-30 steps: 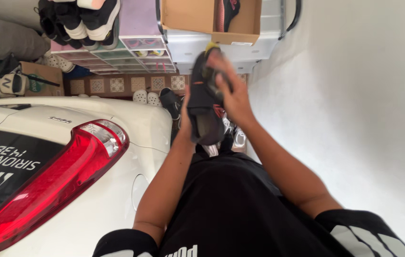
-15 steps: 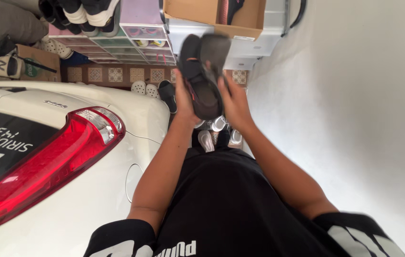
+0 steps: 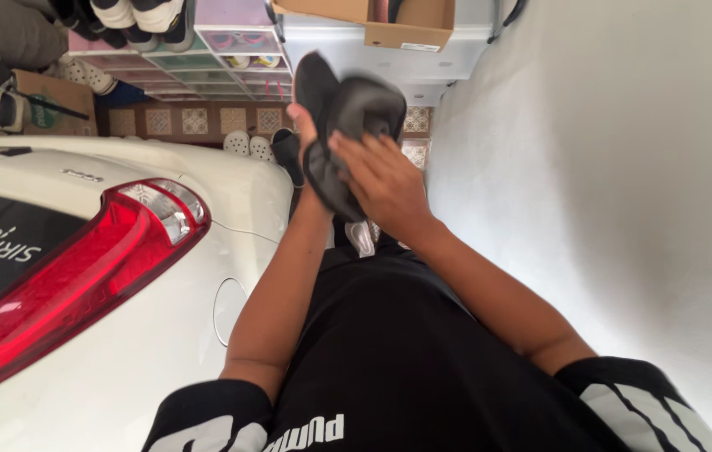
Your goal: The person cleans a shoe storage unit and a pair of sneakers using a yellow cloth. They wipe the exterior of a plastic drawer, a cardboard box, and the shoes themselves. The person handles the shoes one at a time, wiping them thoroughly before placing them back into the box.
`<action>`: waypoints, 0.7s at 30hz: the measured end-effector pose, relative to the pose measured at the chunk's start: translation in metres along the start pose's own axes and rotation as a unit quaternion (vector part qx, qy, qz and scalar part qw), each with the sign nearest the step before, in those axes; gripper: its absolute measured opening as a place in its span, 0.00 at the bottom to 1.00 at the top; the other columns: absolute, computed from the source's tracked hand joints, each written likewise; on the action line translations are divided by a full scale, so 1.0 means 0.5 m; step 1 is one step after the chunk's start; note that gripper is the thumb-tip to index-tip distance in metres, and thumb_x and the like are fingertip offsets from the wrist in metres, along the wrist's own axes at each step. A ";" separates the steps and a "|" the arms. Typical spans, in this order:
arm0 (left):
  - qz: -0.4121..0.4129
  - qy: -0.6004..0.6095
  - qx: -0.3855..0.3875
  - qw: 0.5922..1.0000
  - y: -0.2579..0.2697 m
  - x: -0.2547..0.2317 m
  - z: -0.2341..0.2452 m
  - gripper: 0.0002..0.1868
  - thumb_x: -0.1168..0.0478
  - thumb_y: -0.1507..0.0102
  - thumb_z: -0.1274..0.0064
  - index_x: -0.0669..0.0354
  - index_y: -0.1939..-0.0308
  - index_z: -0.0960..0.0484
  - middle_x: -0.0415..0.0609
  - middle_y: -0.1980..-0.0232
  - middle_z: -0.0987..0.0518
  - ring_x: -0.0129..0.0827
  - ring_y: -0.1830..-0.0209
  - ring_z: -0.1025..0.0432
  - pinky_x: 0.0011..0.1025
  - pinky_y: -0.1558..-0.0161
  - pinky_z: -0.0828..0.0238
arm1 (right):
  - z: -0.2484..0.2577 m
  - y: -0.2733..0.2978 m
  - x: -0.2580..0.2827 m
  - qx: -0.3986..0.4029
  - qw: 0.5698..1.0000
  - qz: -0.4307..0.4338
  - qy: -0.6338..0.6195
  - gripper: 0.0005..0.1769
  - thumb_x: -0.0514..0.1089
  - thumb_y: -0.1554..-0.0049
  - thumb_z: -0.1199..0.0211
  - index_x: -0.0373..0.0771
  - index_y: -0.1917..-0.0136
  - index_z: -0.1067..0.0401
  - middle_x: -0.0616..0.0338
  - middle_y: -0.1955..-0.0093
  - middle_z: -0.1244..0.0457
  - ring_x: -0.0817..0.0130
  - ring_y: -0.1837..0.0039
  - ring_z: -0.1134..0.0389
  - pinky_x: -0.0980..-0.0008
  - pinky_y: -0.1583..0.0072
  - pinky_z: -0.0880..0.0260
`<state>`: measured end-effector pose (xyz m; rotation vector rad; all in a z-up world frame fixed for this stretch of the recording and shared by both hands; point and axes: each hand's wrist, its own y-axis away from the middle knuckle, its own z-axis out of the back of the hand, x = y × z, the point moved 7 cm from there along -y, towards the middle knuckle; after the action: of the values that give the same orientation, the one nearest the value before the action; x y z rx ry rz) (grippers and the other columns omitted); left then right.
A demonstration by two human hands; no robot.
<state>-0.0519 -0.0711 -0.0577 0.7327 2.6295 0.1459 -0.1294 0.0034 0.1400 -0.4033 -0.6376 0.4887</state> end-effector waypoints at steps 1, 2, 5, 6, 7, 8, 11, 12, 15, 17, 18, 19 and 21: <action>-0.039 -0.054 -0.039 0.997 0.001 -0.007 0.012 0.54 0.20 0.38 0.72 0.68 0.38 0.26 0.56 0.43 0.20 0.43 0.46 0.23 0.38 0.39 0.27 | -0.001 0.021 -0.002 0.016 1.000 0.012 -0.004 0.22 0.38 0.41 0.33 0.35 0.34 0.28 0.54 0.36 0.32 0.51 0.33 0.34 0.50 0.29 0.36; -0.078 -0.107 -0.077 0.988 0.005 -0.012 0.023 0.53 0.21 0.36 0.72 0.70 0.36 0.25 0.56 0.42 0.19 0.42 0.45 0.23 0.37 0.38 0.26 | -0.003 0.044 -0.007 0.032 0.999 0.024 -0.009 0.21 0.38 0.42 0.33 0.36 0.35 0.27 0.56 0.38 0.32 0.52 0.34 0.33 0.49 0.29 0.36; -0.146 -0.111 -0.200 0.962 0.028 -0.043 0.070 0.50 0.24 0.34 0.71 0.67 0.34 0.27 0.53 0.42 0.19 0.41 0.44 0.23 0.39 0.39 0.25 | -0.035 0.134 -0.047 0.144 0.983 -0.011 -0.112 0.11 0.42 0.43 0.31 0.40 0.47 0.25 0.59 0.53 0.33 0.57 0.41 0.29 0.40 0.22 0.40; -0.158 -0.084 -0.239 0.954 0.037 -0.046 0.078 0.48 0.25 0.34 0.71 0.65 0.33 0.29 0.51 0.42 0.19 0.41 0.44 0.23 0.40 0.39 0.24 | -0.014 0.160 -0.068 0.071 0.993 -0.036 -0.085 0.06 0.40 0.39 0.36 0.39 0.48 0.27 0.54 0.50 0.33 0.53 0.39 0.31 0.48 0.28 0.35; -0.138 -0.069 -0.206 0.966 0.039 -0.056 0.065 0.48 0.25 0.34 0.70 0.65 0.32 0.29 0.52 0.42 0.19 0.41 0.44 0.23 0.41 0.41 0.23 | 0.004 0.173 -0.088 -0.003 0.997 -0.054 -0.060 0.03 0.39 0.35 0.42 0.39 0.49 0.29 0.49 0.47 0.33 0.50 0.36 0.33 0.55 0.34 0.30; -0.117 -0.054 -0.173 0.977 0.048 -0.073 0.048 0.48 0.25 0.34 0.69 0.64 0.31 0.30 0.53 0.42 0.20 0.41 0.45 0.23 0.41 0.42 0.23 | 0.019 0.198 -0.160 -0.095 0.949 -0.249 -0.168 0.10 0.42 0.32 0.49 0.39 0.47 0.28 0.51 0.48 0.32 0.59 0.42 0.31 0.58 0.38 0.28; -0.051 -0.063 -0.094 0.992 0.072 -0.068 -0.019 0.48 0.23 0.33 0.66 0.64 0.32 0.31 0.55 0.46 0.21 0.42 0.51 0.25 0.41 0.50 0.21 | 0.037 0.200 -0.257 -0.366 0.760 -0.347 -0.410 0.12 0.45 0.27 0.54 0.42 0.38 0.32 0.52 0.40 0.37 0.68 0.41 0.31 0.65 0.41 0.25; -0.027 -0.076 -0.070 0.994 0.076 -0.056 -0.043 0.49 0.22 0.32 0.65 0.65 0.32 0.31 0.55 0.48 0.22 0.43 0.54 0.25 0.41 0.54 0.21 | 0.018 0.152 -0.272 -0.342 0.767 -0.341 -0.423 0.13 0.42 0.29 0.53 0.42 0.35 0.32 0.50 0.34 0.37 0.65 0.35 0.32 0.64 0.35 0.27; 0.075 -0.160 -0.118 0.977 0.083 0.021 -0.076 0.52 0.21 0.39 0.66 0.61 0.30 0.31 0.52 0.44 0.20 0.38 0.53 0.23 0.37 0.57 0.22 | -0.017 0.028 -0.176 -0.085 0.963 -0.148 -0.210 0.20 0.36 0.31 0.46 0.37 0.27 0.31 0.48 0.20 0.43 0.53 0.18 0.47 0.57 0.18 0.49; 0.044 -0.153 -0.169 0.973 0.077 0.011 -0.062 0.50 0.22 0.38 0.65 0.59 0.30 0.34 0.52 0.40 0.19 0.35 0.47 0.22 0.36 0.51 0.21 | -0.035 0.001 -0.179 -0.084 0.913 -0.193 -0.349 0.20 0.33 0.28 0.51 0.42 0.27 0.29 0.55 0.16 0.47 0.56 0.13 0.48 0.57 0.15 0.51; 0.029 -0.148 -0.195 0.969 0.079 0.005 -0.050 0.49 0.23 0.37 0.65 0.58 0.29 0.36 0.52 0.38 0.19 0.34 0.45 0.22 0.35 0.47 0.20 | -0.044 0.013 -0.159 -0.049 0.915 -0.202 -0.345 0.20 0.32 0.30 0.50 0.40 0.27 0.30 0.53 0.17 0.46 0.55 0.14 0.50 0.57 0.16 0.53; 0.000 -0.123 -0.174 0.977 0.068 -0.012 -0.051 0.50 0.23 0.38 0.65 0.60 0.29 0.35 0.53 0.38 0.21 0.35 0.44 0.22 0.36 0.46 0.20 | -0.051 0.023 -0.136 -0.018 0.918 -0.203 -0.340 0.21 0.32 0.32 0.50 0.38 0.27 0.31 0.52 0.19 0.45 0.53 0.14 0.52 0.56 0.17 0.55; -0.056 -0.069 -0.139 0.986 0.070 -0.042 -0.043 0.52 0.23 0.38 0.64 0.63 0.29 0.34 0.55 0.39 0.23 0.38 0.44 0.21 0.36 0.44 0.19 | -0.057 0.058 -0.099 0.036 0.914 -0.197 -0.354 0.20 0.32 0.33 0.49 0.37 0.29 0.30 0.51 0.22 0.41 0.52 0.15 0.52 0.56 0.18 0.55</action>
<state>-0.0278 -0.0518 -0.0237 0.4812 2.4445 0.4057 -0.1543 -0.0060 0.0818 -0.0032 -1.3687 0.2580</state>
